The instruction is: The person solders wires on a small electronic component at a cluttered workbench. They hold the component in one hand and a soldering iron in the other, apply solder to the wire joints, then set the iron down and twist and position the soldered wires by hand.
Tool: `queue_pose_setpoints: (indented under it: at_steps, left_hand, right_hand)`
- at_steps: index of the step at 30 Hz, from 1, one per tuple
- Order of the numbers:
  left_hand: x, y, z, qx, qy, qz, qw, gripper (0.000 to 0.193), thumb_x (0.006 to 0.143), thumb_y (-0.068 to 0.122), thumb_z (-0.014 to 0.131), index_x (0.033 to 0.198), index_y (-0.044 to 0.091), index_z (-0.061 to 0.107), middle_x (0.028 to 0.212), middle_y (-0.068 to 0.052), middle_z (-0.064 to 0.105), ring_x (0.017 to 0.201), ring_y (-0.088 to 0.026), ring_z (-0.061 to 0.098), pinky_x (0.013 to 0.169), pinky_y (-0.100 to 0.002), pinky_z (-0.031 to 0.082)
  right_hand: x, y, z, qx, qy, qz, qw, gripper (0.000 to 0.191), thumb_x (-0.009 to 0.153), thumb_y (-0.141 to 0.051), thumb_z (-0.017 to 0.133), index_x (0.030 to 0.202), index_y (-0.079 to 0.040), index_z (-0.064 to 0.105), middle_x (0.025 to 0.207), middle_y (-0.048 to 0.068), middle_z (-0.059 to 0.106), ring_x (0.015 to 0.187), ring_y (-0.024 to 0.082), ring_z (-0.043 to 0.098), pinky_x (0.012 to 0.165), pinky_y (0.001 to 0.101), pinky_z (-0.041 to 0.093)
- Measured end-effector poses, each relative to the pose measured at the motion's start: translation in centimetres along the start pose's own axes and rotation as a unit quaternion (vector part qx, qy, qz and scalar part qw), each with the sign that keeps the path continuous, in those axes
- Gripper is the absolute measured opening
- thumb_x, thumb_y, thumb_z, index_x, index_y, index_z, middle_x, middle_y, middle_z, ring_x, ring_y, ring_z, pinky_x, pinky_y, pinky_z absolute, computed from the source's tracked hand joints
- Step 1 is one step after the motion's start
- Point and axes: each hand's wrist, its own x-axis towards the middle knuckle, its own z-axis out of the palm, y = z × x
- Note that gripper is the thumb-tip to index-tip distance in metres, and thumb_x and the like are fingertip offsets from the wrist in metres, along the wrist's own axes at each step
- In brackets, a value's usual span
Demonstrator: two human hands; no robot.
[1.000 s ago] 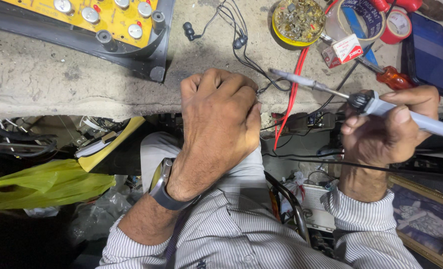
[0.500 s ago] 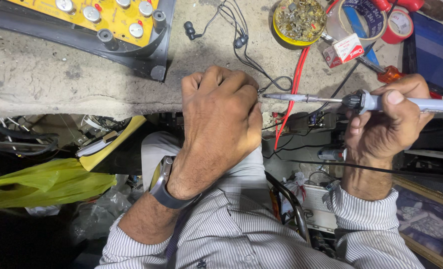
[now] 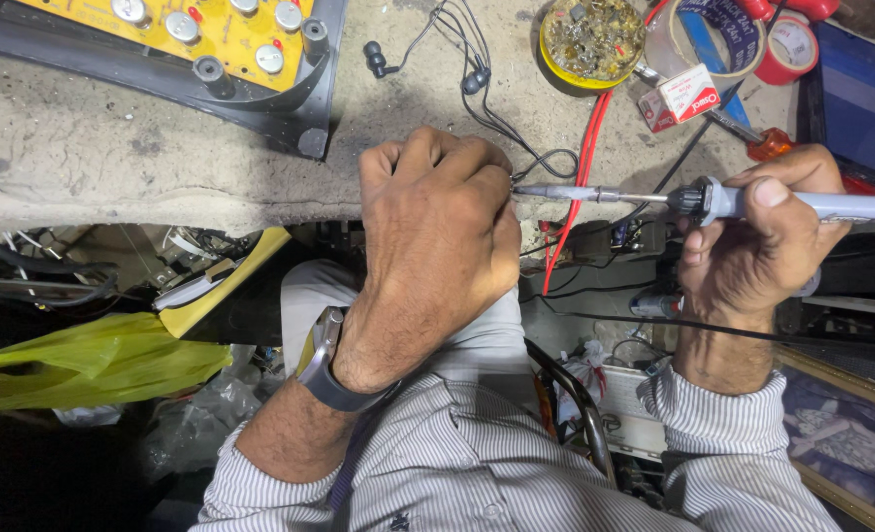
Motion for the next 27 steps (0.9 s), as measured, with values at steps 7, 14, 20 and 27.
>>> queue_pose_setpoints:
  at_steps: [7, 14, 20, 27]
  left_hand:
    - [-0.06, -0.02, -0.03, -0.001, 0.0, 0.001, 1.0, 0.01, 0.079, 0.013, 0.073, 0.087, 0.006, 0.075, 0.104, -0.002, 0.072, 0.106, -0.026, 0.06, 0.095, -0.049, 0.036]
    - [-0.23, 0.07, -0.25, -0.003, 0.004, 0.005, 1.0, 0.012, 0.08, 0.013, 0.072, 0.088, 0.005, 0.074, 0.105, -0.003, 0.072, 0.107, -0.026, 0.06, 0.097, -0.049, 0.037]
    - [-0.11, 0.04, -0.24, -0.003, -0.002, 0.0, 1.0, 0.011, 0.078, 0.014, 0.072, 0.085, 0.006, 0.074, 0.103, -0.003, 0.071, 0.105, -0.027, 0.06, 0.094, -0.049, 0.037]
    - [-0.07, 0.51, -0.21, 0.003, -0.001, 0.002, 1.0, 0.01, 0.079, 0.013, 0.072, 0.085, 0.006, 0.073, 0.102, -0.002, 0.072, 0.104, -0.026, 0.06, 0.094, -0.049, 0.037]
  right_hand:
    - [-0.05, -0.03, -0.02, 0.002, 0.002, 0.006, 1.0, 0.029, 0.104, -0.012, 0.063, 0.086, 0.005, 0.047, 0.067, 0.012, 0.051, 0.043, 0.017, 0.048, 0.043, 0.0283, 0.047]
    - [-0.28, -0.2, -0.14, 0.013, 0.006, 0.02, 1.0, 0.027, 0.104, -0.01, 0.062, 0.086, 0.004, 0.046, 0.071, 0.013, 0.053, 0.044, 0.018, 0.05, 0.044, 0.0284, 0.048]
    - [-0.18, -0.27, 0.06, 0.009, 0.005, 0.017, 1.0, 0.028, 0.105, -0.011, 0.063, 0.087, 0.004, 0.047, 0.069, 0.014, 0.053, 0.044, 0.018, 0.05, 0.044, 0.0289, 0.049]
    - [-0.13, -0.82, 0.02, 0.004, 0.001, 0.015, 1.0, 0.031, 0.105, -0.012, 0.062, 0.084, 0.004, 0.047, 0.065, 0.015, 0.052, 0.043, 0.017, 0.048, 0.044, 0.0282, 0.048]
